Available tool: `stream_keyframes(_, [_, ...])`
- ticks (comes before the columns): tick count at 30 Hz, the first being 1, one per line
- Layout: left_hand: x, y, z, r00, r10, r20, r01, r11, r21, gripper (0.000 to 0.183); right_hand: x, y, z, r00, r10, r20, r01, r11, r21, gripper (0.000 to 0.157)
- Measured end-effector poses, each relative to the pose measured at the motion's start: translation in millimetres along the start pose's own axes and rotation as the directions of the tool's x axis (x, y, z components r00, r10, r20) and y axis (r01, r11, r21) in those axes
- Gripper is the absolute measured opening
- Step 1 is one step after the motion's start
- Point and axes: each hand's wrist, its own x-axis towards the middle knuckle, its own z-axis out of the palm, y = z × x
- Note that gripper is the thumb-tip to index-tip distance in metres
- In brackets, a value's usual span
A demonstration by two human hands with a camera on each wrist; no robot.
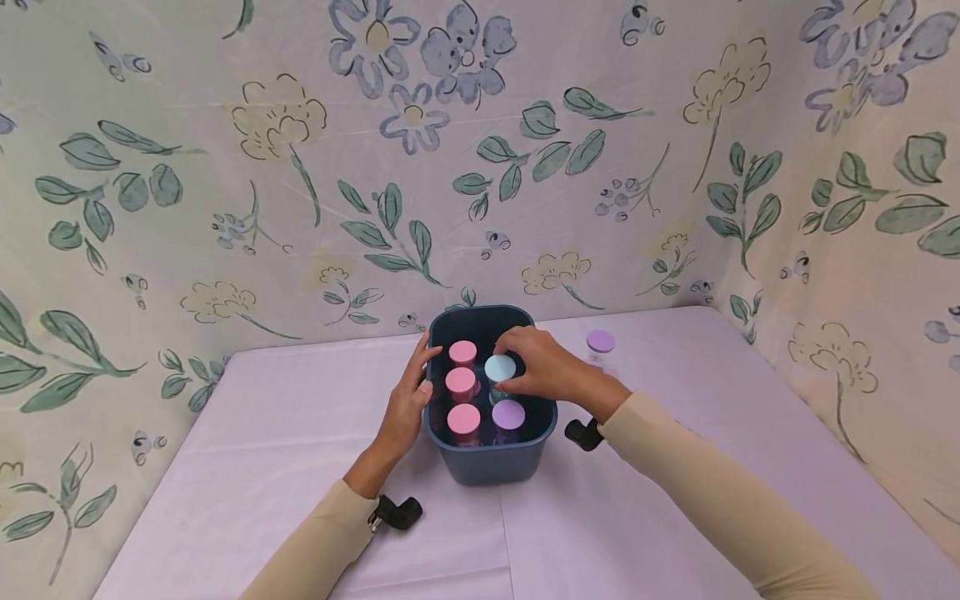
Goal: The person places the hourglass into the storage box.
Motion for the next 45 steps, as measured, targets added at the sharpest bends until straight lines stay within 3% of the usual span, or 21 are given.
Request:
stream_keyframes(11, [-0.4, 3.6, 0.4, 1.000, -0.012, 0.005, 0.012, 1.000, 0.010, 0.052, -1, 1, 3.7, 1.000, -0.024, 0.008, 0.025, 0.999, -0.020, 0.039])
stream_keyframes(25, [-2.4, 4.7, 2.0, 1.000, 0.004, -0.002, -0.004, 1.000, -0.003, 0.051, -2, 0, 7.8, 0.999, 0.007, 0.042, -0.005, 0.998, -0.064, 0.037])
stream_keyframes(32, [-3.3, 48.8, -7.8, 1.000, -0.026, 0.009, 0.026, 0.999, -0.018, 0.051, -2, -2, 7.6, 0.999, 0.013, 0.050, -0.009, 0.997, -0.080, 0.037])
stream_keyframes(34, [-4.1, 54.6, -9.2, 1.000, -0.025, 0.006, 0.025, 0.999, -0.022, 0.051, -2, -3, 7.2, 0.998, 0.019, 0.055, -0.014, 0.996, -0.085, 0.037])
stream_keyframes(41, [-4.2, 53.8, -9.4, 1.000, -0.027, 0.006, 0.028, 0.999, -0.030, 0.051, -1, -6, 5.9, 0.997, 0.027, 0.074, -0.019, 0.994, -0.112, 0.038])
stream_keyframes(45, [-4.9, 36.8, -5.7, 1.000, -0.016, 0.007, 0.017, 1.000, -0.022, 0.051, -2, -5, 7.6, 0.996, 0.033, 0.082, -0.022, 0.991, -0.129, 0.039])
